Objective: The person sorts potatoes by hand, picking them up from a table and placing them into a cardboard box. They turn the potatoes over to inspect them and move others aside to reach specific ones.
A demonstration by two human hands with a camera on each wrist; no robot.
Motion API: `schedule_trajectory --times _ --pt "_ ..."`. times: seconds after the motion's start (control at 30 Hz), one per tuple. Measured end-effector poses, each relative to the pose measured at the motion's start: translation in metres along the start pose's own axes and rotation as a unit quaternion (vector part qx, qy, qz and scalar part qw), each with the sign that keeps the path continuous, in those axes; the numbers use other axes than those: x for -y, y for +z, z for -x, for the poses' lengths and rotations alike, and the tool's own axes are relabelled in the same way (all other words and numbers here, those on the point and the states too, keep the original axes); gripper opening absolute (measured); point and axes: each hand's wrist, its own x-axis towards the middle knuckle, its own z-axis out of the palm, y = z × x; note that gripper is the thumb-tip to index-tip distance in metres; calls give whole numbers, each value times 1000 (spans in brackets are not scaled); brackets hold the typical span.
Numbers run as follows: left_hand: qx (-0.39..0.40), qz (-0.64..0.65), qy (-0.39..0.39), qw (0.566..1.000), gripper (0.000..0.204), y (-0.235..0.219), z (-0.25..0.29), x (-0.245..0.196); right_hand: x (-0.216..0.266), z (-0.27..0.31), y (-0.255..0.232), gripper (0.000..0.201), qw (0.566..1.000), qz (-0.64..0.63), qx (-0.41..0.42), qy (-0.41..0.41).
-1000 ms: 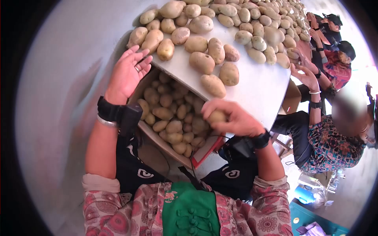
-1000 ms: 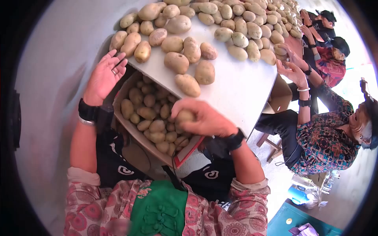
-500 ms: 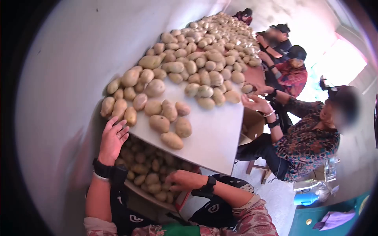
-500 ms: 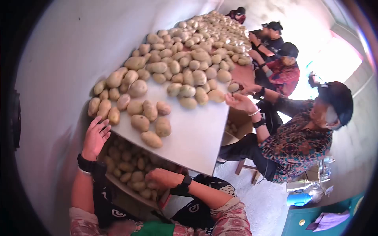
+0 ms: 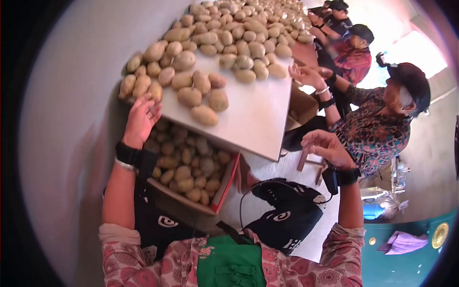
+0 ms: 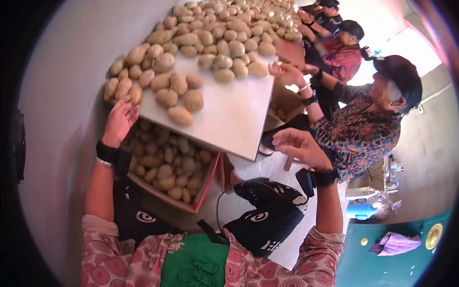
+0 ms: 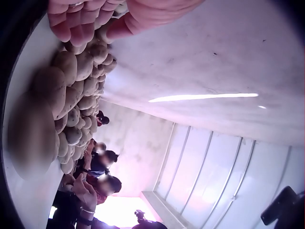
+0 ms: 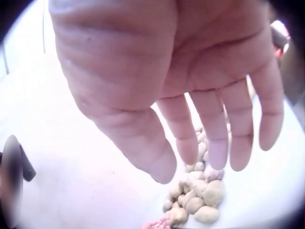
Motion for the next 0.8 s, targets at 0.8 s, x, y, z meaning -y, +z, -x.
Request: schedule_trajectory --times 0.8 --pt "-27 -39 -25 999 26 13 27 -19 -17 -204 156 36 861 333 -211 -322"
